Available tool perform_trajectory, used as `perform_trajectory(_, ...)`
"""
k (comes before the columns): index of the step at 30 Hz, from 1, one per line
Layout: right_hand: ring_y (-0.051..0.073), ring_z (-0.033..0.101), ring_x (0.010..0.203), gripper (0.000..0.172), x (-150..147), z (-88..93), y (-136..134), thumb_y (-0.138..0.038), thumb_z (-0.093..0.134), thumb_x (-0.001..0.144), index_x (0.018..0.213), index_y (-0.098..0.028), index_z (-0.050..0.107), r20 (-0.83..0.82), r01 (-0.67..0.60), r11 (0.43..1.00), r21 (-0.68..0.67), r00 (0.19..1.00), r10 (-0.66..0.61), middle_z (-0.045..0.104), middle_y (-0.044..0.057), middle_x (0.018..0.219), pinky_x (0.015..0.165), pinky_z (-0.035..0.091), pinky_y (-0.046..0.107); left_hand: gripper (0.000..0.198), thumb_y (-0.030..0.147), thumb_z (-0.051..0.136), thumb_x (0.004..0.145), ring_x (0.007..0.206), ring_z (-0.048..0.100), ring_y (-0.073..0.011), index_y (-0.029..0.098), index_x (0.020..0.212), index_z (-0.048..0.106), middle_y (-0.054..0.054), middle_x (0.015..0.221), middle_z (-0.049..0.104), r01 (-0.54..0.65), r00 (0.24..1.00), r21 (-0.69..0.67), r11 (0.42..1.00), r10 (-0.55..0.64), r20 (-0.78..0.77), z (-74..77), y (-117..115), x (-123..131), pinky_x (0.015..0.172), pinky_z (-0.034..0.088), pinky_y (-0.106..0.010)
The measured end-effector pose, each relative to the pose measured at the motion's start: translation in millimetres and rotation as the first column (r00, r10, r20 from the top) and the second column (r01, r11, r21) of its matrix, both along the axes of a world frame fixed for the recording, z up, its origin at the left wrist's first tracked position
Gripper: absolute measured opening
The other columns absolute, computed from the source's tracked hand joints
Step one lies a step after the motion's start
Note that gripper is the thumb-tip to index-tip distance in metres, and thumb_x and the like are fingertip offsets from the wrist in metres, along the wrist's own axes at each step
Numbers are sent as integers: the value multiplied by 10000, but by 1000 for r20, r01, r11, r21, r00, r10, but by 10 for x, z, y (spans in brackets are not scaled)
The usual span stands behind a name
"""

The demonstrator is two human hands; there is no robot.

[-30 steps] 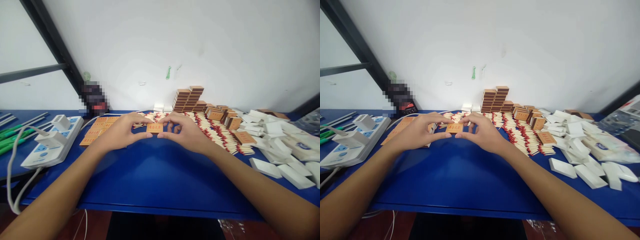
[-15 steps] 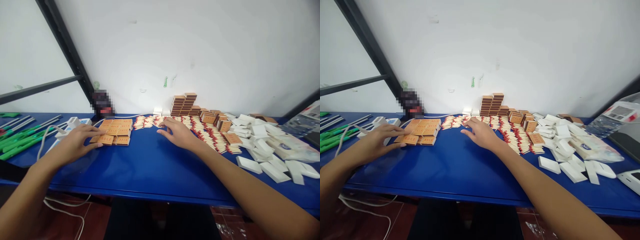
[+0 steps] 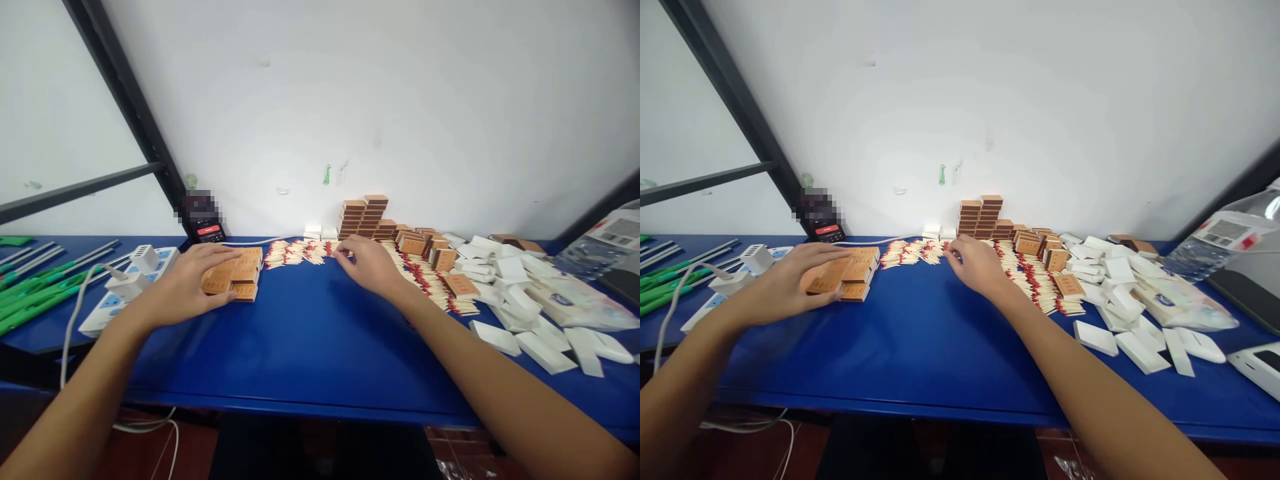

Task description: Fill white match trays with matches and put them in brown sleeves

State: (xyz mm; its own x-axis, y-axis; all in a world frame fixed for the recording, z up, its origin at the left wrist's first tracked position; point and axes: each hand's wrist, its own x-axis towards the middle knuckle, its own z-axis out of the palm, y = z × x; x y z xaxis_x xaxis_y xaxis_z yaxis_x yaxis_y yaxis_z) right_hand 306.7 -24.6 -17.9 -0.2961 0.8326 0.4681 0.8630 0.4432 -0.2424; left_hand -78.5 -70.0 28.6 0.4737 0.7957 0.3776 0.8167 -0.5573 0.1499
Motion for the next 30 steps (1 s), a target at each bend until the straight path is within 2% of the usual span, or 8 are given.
perform_trajectory(4, 234, 683, 929, 213, 183, 36, 121, -259, 556, 1026, 992, -182, 752, 63, 143, 990, 7, 988, -143, 755, 98, 1011, 763, 438, 328, 425, 489, 669, 951, 1237, 668, -300, 240, 1288, 738, -84, 1305, 750, 100, 983, 84, 991, -111, 145, 112, 219, 689, 1095, 524, -478)
perform_trajectory(7, 238, 695, 961, 227, 179, 95, 234, -253, 549, 1027, 1026, -183, 765, 128, 128, 992, -15, 984, -125, 776, 106, 1034, 788, 454, 321, 248, 353, 606, 992, 1022, 718, -261, 206, 1057, 794, -75, 1052, 806, 163, 964, 111, 980, -182, 194, -42, 429, 1147, 941, 562, -420)
perform_trajectory(9, 251, 708, 986, 260, 83, 159, 350, -270, 531, 1042, 1070, -190, 776, 186, 111, 993, -34, 977, -103, 791, 118, 1060, 796, 464, 326, 230, 283, 584, 994, 956, 713, -245, 189, 1045, 788, -82, 1007, 799, 206, 959, 122, 971, -225, 173, -229, 508, 1317, 906, 555, -407)
perform_trajectory(14, 293, 723, 1063, 330, -287, 271, 785, -311, 523, 1061, 1289, -199, 735, 344, 135, 989, -53, 933, -109, 786, 170, 1183, 845, 508, 359, 204, 276, 609, 986, 826, 684, -212, 218, 1090, 776, -43, 838, 739, 218, 965, 63, 974, -225, 137, -574, 477, 1315, 785, 537, -357)
perform_trajectory(20, 300, 710, 1067, 258, -471, 287, 1070, -274, 576, 1037, 1123, -138, 778, 393, 125, 988, -95, 916, -78, 769, 204, 1184, 848, 505, 354, 240, 299, 565, 1022, 810, 673, -215, 203, 1110, 767, -55, 832, 745, 102, 978, 159, 982, -129, 166, -518, 528, 1191, 794, 528, -364)
perform_trajectory(24, 294, 693, 1049, 248, -403, 434, 885, -273, 558, 1050, 1102, -147, 765, 380, 120, 991, -63, 921, -87, 755, 189, 1171, 816, 480, 349, 253, 298, 562, 1026, 883, 702, -246, 191, 1132, 765, -77, 898, 766, 80, 984, 169, 982, -105, 142, -524, 553, 1201, 822, 551, -388)
perform_trajectory(27, 276, 679, 964, 229, -307, 488, 564, -282, 564, 1049, 1054, -157, 756, 284, 74, 997, -9, 956, -69, 747, 161, 1085, 763, 445, 339, 339, 336, 561, 1047, 1112, 705, -278, 170, 1310, 697, -122, 1157, 764, 82, 973, 186, 979, -119, 199, -519, 529, 1206, 976, 559, -423)
perform_trajectory(30, 212, 651, 839, 120, -228, 383, 185, -234, 650, 984, 949, -187, 754, 144, -152, 978, -142, 975, 172, 742, 87, 950, 728, 424, 307, 582, 463, 644, 1017, 1358, 606, -302, 187, 1519, 539, -154, 1488, 618, 112, 954, 147, 983, -148, 259, -483, 501, 1190, 1128, 506, -447)
